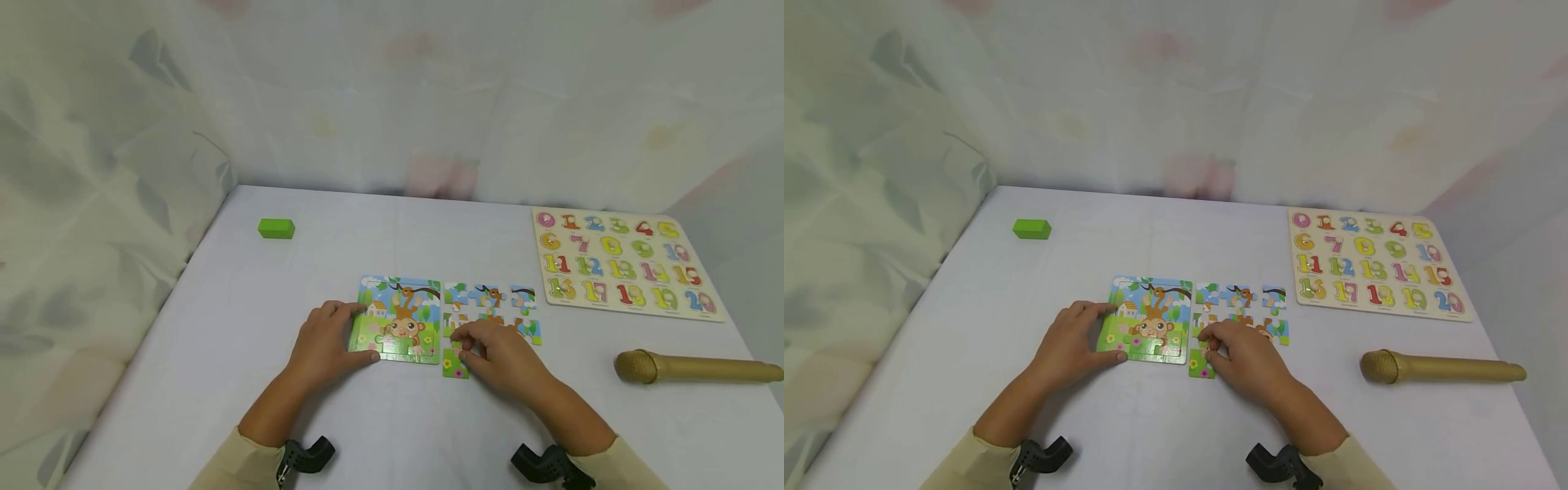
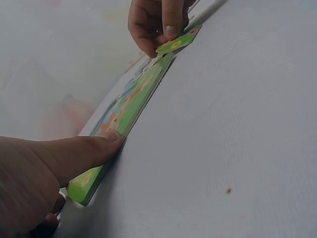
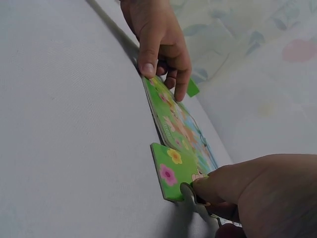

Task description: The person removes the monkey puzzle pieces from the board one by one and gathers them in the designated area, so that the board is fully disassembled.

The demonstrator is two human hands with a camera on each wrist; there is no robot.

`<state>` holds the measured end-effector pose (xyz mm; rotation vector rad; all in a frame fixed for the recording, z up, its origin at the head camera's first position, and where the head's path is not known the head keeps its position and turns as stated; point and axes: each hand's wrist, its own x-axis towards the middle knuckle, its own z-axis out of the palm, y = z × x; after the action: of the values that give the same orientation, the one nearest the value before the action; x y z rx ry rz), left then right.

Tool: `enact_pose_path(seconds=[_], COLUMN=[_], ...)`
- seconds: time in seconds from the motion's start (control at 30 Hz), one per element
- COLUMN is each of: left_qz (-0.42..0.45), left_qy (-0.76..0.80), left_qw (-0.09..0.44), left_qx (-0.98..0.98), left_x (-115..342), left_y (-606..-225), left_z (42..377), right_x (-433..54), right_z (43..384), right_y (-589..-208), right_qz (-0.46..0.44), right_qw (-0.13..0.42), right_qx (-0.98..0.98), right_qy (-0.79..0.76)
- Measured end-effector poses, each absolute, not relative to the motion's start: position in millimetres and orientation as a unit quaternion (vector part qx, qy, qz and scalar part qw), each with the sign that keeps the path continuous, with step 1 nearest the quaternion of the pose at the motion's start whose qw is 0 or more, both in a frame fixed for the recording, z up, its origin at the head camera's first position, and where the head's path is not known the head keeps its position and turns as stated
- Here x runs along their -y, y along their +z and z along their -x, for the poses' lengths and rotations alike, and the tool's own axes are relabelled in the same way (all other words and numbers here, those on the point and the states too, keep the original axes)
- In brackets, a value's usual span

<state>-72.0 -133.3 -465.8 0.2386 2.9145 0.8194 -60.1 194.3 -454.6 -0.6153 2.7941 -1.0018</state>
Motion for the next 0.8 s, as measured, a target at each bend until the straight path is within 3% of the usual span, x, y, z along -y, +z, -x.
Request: enact_pose_path(seconds=[0.8], left_qz=[-0.097], left_qy=[0.236], left_qw=[0.073], left_qx=[-0.964], left_x=[131], left_y=[-453], left_z=[72], right_x=[-201], right_z=[66], right_y=[-451], right_qz=[0.18], right_qw=[-0.01], right_qx=[-0.901], right_qy=[-0.396])
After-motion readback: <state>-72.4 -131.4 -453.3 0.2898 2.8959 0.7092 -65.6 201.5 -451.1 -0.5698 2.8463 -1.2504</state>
